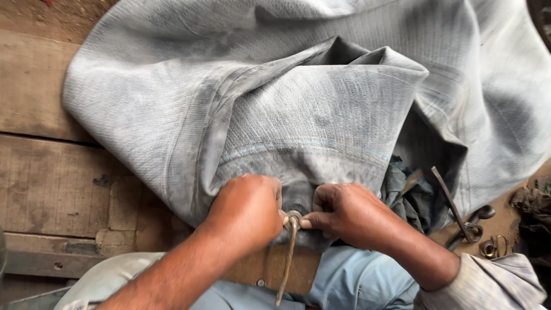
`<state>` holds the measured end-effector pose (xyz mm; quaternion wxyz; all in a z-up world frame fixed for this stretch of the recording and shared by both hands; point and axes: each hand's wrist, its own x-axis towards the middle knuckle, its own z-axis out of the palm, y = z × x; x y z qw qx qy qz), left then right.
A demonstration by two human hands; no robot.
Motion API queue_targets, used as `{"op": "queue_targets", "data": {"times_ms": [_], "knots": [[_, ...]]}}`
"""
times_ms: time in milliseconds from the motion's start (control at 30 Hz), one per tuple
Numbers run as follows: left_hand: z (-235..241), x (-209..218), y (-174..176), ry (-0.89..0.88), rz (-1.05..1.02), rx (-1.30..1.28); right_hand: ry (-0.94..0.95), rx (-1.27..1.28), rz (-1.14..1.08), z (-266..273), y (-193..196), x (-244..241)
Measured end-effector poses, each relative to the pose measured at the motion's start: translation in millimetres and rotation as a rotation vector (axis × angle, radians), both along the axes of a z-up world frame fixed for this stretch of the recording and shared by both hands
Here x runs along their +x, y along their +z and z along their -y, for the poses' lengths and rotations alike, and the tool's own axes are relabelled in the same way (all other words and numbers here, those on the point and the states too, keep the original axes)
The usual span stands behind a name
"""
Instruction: The person inserts a metal grommet into a hole in a grey tarp, secures it with a wooden block, and uses a metal tool and hammer to crimp it in place. The person then removes the tool and checks the installed grommet.
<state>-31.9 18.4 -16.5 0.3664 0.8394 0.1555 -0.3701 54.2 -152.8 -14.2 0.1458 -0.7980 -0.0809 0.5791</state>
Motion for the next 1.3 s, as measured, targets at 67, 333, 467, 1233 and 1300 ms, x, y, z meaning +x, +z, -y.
{"op": "queue_targets", "data": {"times_ms": [67, 333, 467, 1233, 1300], "knots": [[-1.8, 4.6, -0.2, -0.003, -0.043, -0.025, 0.047, -0.041, -0.015, -6.2, 1.2, 2.3], [-2.4, 13.0, 1.1, -0.138, -0.106, -0.026, 0.385, 0.094, 0.278, 7.3, -8.6, -5.1], [0.2, 13.7, 4.1, -0.163, -0.109, 0.017, 0.305, 0.070, 0.200, 4.1, -4.4, -3.5], [20.1, -12.6, -26.9, -0.154, 0.117, 0.209, 0.290, 0.200, 0.483, 26.3, -32.7, -25.2], [15.9, -24.4, -74.2, -0.091, 0.238, 0.188, 0.226, 0.179, 0.434, 27.6, -34.8, -30.4]]}}
